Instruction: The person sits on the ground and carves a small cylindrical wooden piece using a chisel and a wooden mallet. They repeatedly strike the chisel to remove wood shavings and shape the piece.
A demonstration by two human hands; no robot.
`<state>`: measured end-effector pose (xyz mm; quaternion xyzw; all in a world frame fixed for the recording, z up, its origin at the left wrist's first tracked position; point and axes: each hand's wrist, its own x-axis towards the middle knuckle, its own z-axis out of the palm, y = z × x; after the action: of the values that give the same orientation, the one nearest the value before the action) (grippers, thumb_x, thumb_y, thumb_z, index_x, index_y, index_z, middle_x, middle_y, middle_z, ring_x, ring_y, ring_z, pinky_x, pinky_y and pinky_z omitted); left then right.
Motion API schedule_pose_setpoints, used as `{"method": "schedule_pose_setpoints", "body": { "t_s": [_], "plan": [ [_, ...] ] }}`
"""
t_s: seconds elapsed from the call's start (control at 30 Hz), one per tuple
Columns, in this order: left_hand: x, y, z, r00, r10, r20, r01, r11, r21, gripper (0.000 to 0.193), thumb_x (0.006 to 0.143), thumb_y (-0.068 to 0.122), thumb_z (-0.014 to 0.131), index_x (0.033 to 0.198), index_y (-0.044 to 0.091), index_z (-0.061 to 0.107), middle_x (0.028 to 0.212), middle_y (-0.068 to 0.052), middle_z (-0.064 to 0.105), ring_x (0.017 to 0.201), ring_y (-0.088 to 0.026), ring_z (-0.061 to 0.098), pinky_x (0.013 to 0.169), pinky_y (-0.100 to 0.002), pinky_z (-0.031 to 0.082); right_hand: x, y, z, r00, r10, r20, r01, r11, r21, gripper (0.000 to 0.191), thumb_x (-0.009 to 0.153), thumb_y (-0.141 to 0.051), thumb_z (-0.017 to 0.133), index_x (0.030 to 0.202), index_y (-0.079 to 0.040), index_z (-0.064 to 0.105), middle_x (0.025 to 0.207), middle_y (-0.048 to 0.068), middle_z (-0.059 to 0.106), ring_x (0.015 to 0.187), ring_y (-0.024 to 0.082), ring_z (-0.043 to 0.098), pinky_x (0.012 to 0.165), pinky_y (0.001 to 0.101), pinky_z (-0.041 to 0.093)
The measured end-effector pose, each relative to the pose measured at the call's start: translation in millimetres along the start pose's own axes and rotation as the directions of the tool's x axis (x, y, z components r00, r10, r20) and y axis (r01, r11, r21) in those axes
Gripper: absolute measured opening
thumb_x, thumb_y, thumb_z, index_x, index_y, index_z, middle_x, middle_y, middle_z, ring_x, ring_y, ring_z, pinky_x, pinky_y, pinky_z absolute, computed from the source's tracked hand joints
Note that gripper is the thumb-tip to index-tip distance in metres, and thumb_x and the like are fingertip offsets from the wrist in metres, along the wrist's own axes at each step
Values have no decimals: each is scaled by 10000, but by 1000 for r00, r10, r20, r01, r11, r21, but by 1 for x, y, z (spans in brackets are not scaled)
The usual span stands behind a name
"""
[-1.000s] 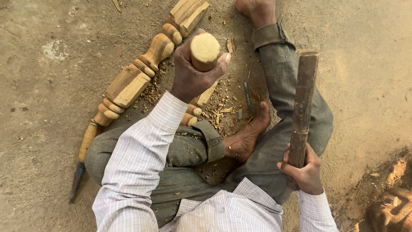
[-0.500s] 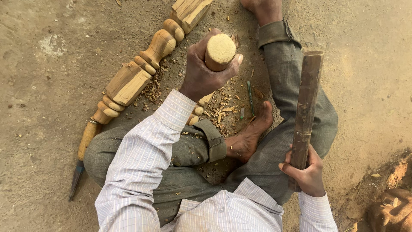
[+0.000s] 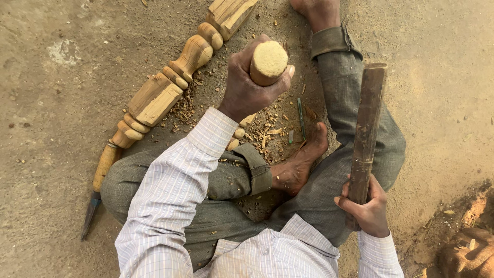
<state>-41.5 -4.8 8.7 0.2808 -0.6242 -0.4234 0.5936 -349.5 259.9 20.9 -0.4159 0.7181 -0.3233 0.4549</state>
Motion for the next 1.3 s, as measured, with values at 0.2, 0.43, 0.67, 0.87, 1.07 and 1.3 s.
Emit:
{"method": "schedule_pose_setpoints", "body": {
  "t_s": [0.2,0.43,0.67,0.87,1.07,1.3],
  "plan": [
    [-1,-3,3,999,18,-38,-18,1000,10,428,893,87,828,1200,-10,547,942,-65,727,877,-162,772,771,-294,659,1,-3,4,1000,-10,1,10,1000,-20,554,634,70,795,1139,-4,580,811,28,628,735,93,625,624,263,528],
    [0,1,5,1000,6,-19,-6,1000,-3,257,912,56,827,1067,47,622,965,-43,706,904,-161,782,804,-293,672,3,-9,3,999,-29,28,31,997,-68,581,626,38,810,1159,-8,586,806,19,632,711,97,629,605,270,535],
    [-6,4,7,999,31,-31,-31,999,9,270,849,50,848,1022,26,642,983,-66,683,907,-171,756,814,-302,641,18,-48,6,970,-187,156,215,959,-183,492,634,4,807,1067,-46,579,840,20,644,694,96,631,617,275,559],
    [-13,-2,11,999,7,-40,-7,1000,6,411,810,111,881,1125,9,638,1052,-83,704,982,-189,748,918,-343,629,46,-136,-19,926,-299,231,337,930,-149,434,711,-124,813,1051,-62,551,816,27,641,519,124,594,466,340,495],
    [-22,-14,11,997,-70,-22,71,997,33,414,784,137,880,1107,22,646,1017,-104,714,919,-188,752,831,-337,639,72,-192,-22,917,-184,354,395,537,-745,621,608,-167,879,1117,6,567,748,140,660,614,273,672,550,423,532],
    [-32,-28,11,995,-103,-9,104,993,54,373,839,155,862,1116,55,634,1011,-59,742,915,-178,793,840,-300,677,66,-207,-18,897,-242,369,421,722,-549,655,591,-154,841,1175,-24,573,833,145,706,630,251,707,546,369,572]
  ]
}}
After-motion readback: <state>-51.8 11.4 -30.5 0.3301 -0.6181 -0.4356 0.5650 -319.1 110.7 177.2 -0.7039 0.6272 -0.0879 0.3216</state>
